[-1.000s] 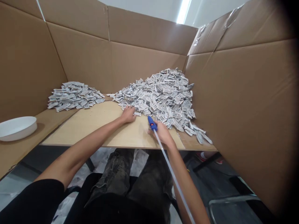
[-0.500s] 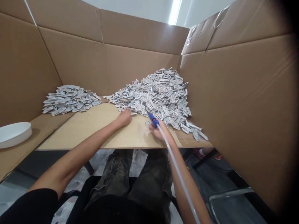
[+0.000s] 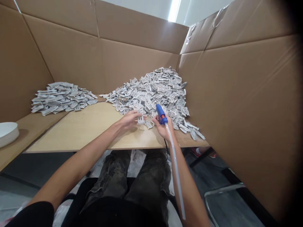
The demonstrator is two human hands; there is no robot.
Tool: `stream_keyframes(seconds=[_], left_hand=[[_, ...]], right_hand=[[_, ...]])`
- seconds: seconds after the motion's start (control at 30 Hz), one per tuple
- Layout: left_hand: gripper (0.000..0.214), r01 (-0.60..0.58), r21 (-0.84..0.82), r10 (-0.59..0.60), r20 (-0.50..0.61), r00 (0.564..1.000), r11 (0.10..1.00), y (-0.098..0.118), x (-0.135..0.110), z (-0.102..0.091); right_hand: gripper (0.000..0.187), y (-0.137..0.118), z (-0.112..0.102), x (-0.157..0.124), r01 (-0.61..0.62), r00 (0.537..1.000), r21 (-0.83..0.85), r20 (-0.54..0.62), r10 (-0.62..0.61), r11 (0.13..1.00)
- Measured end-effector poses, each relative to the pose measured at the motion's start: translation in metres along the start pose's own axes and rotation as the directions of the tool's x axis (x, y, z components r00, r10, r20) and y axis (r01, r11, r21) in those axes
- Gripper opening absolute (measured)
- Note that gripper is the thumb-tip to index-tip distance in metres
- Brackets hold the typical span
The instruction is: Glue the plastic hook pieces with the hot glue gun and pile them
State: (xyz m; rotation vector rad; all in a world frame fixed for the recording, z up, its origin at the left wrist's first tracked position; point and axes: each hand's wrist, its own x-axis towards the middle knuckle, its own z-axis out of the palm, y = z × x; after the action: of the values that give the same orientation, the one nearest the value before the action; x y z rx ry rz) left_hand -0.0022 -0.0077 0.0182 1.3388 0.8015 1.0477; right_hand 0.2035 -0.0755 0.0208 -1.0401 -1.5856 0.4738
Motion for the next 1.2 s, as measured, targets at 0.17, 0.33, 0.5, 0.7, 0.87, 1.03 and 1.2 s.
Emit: stream_keyframes(seconds=[0.17,0.33,0.5,0.7,0.87,1.03,1.2], left_hand=[[0.035,0.082,-0.130,-0.063,0.141,0.988,0.988,-0.007,-0.015,0.011],[0.052,0.147,-0.105,-0.113,0.279,0.954,0.983,-0.008,-0.024,0.009],[0.041,0.050,0.023,-0.055,0.445,0.894,0.998,-0.003,-0.027,0.012],[0.030,-0.041,0.043,0.015,0.494,0.869,0.998,-0.007,-0.025,0.011],[0.032,-0.043,0.024,0.026,0.491,0.871,0.999,-0.013,-0.022,0.010],[0.022,0.010,-0.022,0.000,0.424,0.906,1.000,-0.018,-0.020,0.012],[0.033,0.072,-0.126,-0.040,0.241,0.970,0.989,-0.022,-0.020,0.015]], right_hand=[[0.020,-0.010,0.001,-0.004,0.080,0.996,-0.083,0.032,-0.078,0.993],[0.019,-0.013,0.006,-0.005,0.061,0.998,-0.179,0.035,-0.055,0.982],[0.018,-0.007,0.010,-0.006,0.071,0.997,-0.261,0.052,-0.059,0.963],[0.014,-0.007,0.010,-0.006,0.098,0.994,-0.326,0.081,-0.075,0.940],[0.014,-0.008,0.016,-0.007,0.139,0.986,-0.300,0.133,-0.103,0.944],[0.013,-0.006,0.023,-0.008,0.122,0.981,-0.305,0.183,-0.067,0.945],[0.010,-0.007,0.022,-0.006,0.232,0.969,-0.305,0.157,-0.191,0.924]])
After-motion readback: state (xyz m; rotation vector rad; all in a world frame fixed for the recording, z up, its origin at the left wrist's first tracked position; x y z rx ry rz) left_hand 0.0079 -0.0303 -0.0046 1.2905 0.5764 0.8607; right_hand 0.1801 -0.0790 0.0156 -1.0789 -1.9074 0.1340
